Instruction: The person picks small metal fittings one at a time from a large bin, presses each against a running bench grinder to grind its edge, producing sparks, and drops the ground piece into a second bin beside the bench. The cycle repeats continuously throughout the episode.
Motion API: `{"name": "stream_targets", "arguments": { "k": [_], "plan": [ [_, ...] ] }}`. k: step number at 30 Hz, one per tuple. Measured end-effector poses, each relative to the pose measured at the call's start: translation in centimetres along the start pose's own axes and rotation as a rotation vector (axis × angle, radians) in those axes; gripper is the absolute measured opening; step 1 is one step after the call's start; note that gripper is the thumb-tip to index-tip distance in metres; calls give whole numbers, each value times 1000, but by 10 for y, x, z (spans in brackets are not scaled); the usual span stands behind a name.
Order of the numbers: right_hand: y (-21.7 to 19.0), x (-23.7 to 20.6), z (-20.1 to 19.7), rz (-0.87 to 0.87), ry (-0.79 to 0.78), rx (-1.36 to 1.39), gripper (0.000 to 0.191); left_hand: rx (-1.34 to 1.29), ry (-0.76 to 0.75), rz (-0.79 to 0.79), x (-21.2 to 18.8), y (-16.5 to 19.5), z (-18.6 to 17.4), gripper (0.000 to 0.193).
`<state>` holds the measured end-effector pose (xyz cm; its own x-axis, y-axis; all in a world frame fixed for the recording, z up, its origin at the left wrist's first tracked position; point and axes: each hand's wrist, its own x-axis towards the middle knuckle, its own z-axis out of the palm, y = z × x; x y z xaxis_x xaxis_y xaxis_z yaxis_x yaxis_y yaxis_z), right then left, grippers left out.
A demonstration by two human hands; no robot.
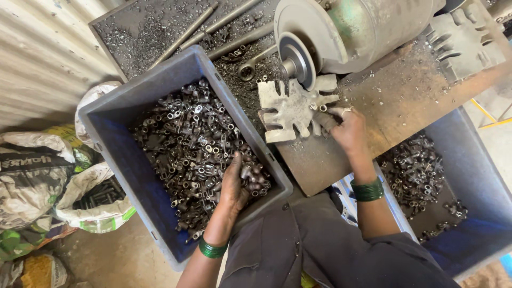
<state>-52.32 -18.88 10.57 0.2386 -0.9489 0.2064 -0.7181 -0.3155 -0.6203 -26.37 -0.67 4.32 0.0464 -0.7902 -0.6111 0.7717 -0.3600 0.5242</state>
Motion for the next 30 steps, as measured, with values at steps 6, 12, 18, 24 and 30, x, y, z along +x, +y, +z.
{"name": "stream_targets", "arguments": {
  "k": [6,12,18,24,30],
  "plan": [
    [4,7,14,-104,79,-78,28,-36,-21,17,4,-4,-6,38],
    [29,21,26,-268,148,-57,35,-66,-121,43,-3,2,-1,25],
    [33,26,33,-170,144,-164,20,-120,-141,37,-3,4,-1,24],
    [26,32,32,-177,162,-195,26,-30,-122,14,-2,1,-4,26],
    [29,36,34,-178,173,-229,28,-30,-84,-13,-2,0,-3,26]
  ]
}}
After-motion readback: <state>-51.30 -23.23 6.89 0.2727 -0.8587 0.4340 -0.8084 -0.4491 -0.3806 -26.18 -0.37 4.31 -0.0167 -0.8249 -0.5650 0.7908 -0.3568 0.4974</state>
